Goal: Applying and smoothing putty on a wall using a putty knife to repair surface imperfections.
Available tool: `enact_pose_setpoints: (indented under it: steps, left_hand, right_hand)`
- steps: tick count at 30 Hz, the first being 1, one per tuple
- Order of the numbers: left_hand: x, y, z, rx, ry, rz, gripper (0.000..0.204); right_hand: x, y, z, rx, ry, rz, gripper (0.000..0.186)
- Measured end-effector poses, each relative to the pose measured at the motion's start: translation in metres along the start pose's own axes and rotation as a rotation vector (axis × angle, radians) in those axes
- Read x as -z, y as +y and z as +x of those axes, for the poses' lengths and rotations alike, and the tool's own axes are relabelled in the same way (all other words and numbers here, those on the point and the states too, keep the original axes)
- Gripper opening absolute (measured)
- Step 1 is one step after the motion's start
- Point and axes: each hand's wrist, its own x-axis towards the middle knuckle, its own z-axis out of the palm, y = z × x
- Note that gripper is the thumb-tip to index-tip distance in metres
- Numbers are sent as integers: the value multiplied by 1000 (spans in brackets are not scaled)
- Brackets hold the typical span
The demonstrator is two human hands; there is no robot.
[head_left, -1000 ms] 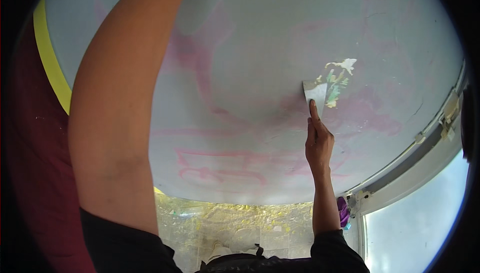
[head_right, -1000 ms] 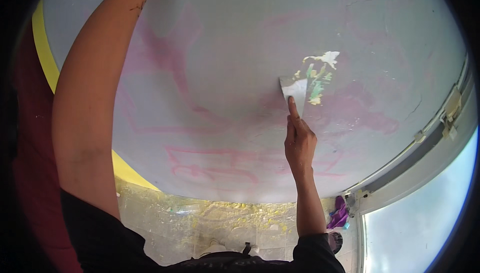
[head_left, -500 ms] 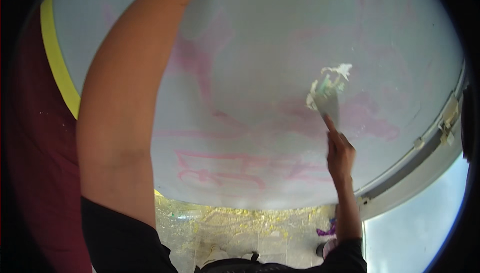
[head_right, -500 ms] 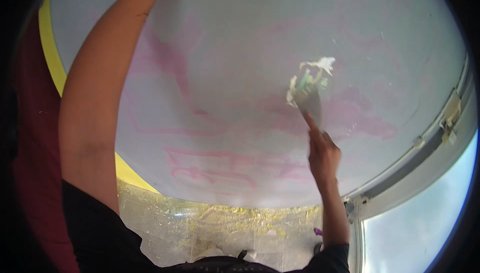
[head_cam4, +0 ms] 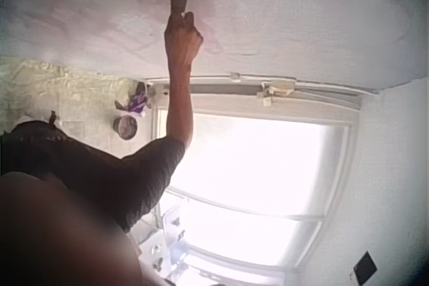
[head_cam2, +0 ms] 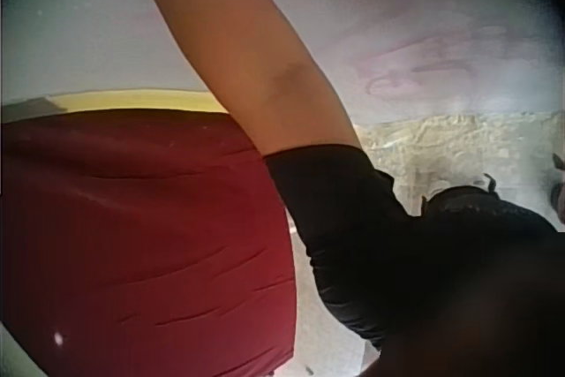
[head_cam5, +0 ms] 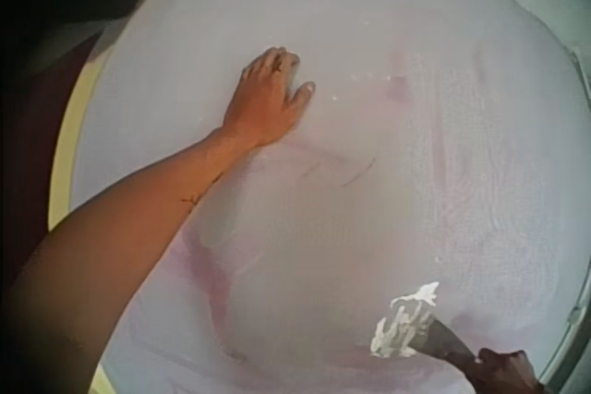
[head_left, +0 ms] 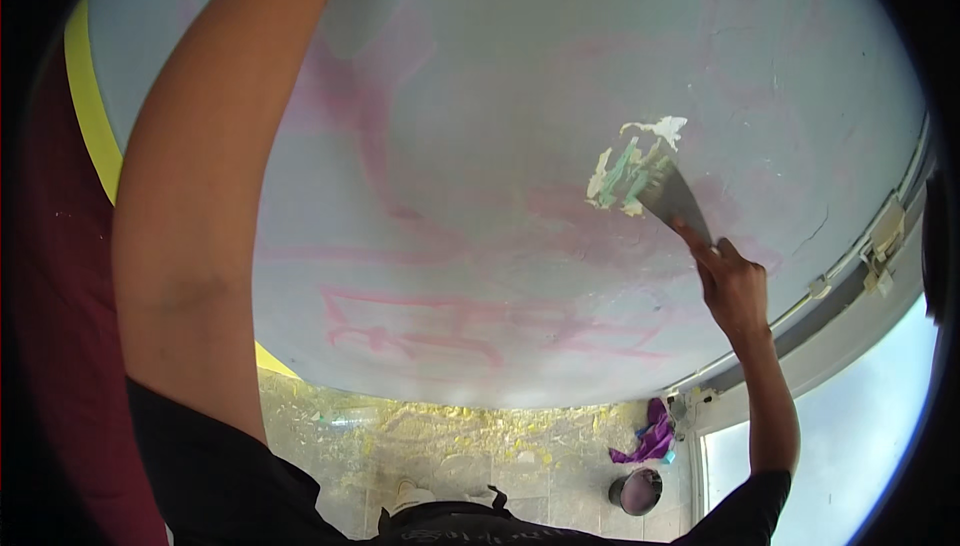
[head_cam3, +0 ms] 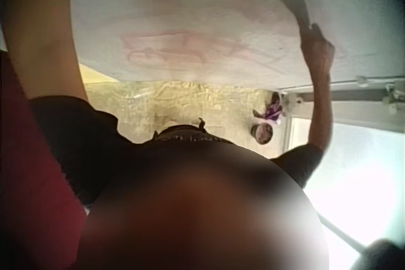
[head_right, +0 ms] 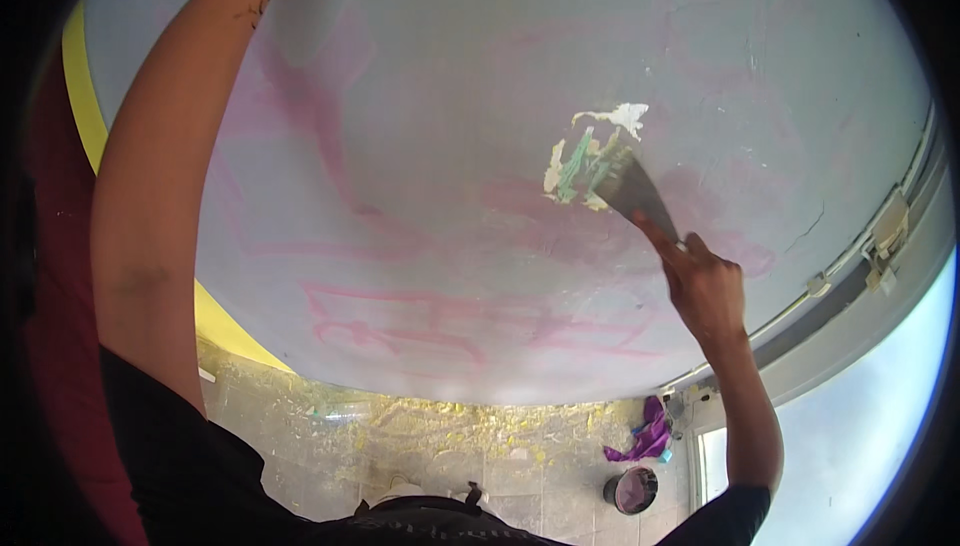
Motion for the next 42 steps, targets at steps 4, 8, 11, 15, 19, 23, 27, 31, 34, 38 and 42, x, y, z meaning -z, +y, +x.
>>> enact_pose_setpoints:
  steps: [4,8,11,15,19,23,27,31,34,38,42]
  left_hand:
    - [-12,5,-2,34,30,73,55]
    - [1,0,2,21,-14,-29,55]
    - [3,1,0,0,-26,3,55]
    - [-3,9,1,39,-17,63,56]
    - [2,-2,8,39,-59,-4,58]
    - [-1,-2,-1,-2,-25,27,57]
    - [0,10,-1,70,-77,35,57]
    - [8,0,10,29,-37,-26,58]
    - [7,-2,0,54,-70,-8,58]
    - [1,7,-2,36,-65,110,59]
    - [10,5,10,33,-79,-10,62]
  right_hand:
    - [-14,11,14,47,12,-27,67]
    - [-7,-11,49,122,34,-12,64]
    - [11,8,23,87,-31,-10,68]
    - [-11,17,34,84,-7,-56,68]
    - [13,-20,61,189,41,-45,72]
    - [29,6,26,110,-37,-128,75]
    - [1,5,46,133,-12,-117,68]
    - [23,-22,64,208,7,-44,67]
    - [23,-9,29,148,-16,-98,69]
    - [1,2,13,72,-116,-109,72]
    - [12,-13,40,143,4,-40,72]
